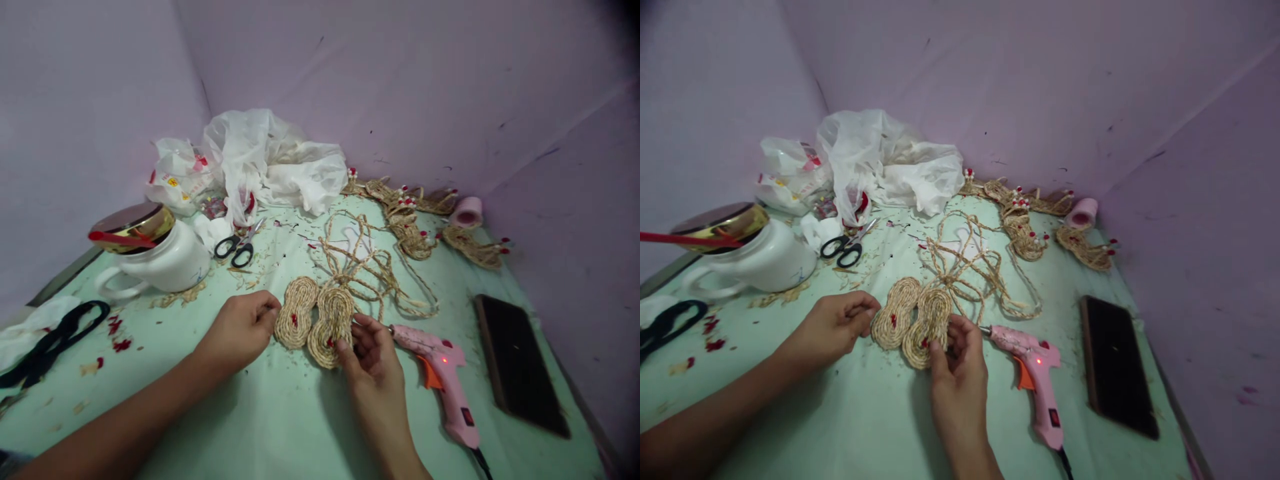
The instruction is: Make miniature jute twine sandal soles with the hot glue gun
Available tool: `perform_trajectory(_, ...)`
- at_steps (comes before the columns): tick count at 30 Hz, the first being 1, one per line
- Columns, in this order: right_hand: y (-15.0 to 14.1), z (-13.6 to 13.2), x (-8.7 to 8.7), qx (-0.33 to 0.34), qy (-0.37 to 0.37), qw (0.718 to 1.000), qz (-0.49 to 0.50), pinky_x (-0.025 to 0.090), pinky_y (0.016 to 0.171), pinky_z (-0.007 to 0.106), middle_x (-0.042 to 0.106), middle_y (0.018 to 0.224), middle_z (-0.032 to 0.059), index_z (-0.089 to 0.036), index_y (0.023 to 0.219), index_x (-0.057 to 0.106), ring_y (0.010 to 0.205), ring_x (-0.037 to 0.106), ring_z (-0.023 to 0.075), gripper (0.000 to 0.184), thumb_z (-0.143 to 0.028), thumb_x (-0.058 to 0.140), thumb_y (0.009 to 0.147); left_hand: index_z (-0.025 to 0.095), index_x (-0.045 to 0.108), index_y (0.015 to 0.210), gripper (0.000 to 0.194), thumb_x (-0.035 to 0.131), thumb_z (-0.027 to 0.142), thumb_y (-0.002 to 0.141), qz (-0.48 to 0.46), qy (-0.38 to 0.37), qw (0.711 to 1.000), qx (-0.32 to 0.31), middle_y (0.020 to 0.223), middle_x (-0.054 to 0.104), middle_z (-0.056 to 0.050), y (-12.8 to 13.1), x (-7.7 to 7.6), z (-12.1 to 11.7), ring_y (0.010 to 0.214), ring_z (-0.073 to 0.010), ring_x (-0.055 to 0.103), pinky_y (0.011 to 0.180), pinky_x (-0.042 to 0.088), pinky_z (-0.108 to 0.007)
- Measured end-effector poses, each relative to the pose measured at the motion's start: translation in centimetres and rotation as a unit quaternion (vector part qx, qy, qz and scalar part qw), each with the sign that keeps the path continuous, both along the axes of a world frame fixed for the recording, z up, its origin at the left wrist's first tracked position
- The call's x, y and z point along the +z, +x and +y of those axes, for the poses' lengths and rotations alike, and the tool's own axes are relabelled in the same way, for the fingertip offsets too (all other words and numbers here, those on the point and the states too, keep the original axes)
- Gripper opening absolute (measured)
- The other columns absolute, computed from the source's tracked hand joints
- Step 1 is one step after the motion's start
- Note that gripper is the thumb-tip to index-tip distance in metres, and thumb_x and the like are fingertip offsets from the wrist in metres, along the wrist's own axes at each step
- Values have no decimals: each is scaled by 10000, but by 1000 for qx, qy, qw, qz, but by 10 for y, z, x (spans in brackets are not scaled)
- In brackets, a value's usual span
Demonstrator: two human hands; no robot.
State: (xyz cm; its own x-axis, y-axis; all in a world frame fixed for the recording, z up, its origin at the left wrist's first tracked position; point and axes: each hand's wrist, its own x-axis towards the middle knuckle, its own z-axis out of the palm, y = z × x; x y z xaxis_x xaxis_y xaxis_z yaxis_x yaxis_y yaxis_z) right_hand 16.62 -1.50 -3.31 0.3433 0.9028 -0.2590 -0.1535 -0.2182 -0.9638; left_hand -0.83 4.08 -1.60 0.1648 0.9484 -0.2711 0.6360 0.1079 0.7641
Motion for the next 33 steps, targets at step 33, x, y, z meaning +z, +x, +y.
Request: perform_trajectory(33,-3,-4,1,32,18,991,130,505,639,274,660,806,16,-217,881,503,733,628,164,358,-225,742,614,152,584,710,168,580,316,675,-238,-185,952,62,347,402,93,36,9,-20,269,-53,328,311,249,-173)
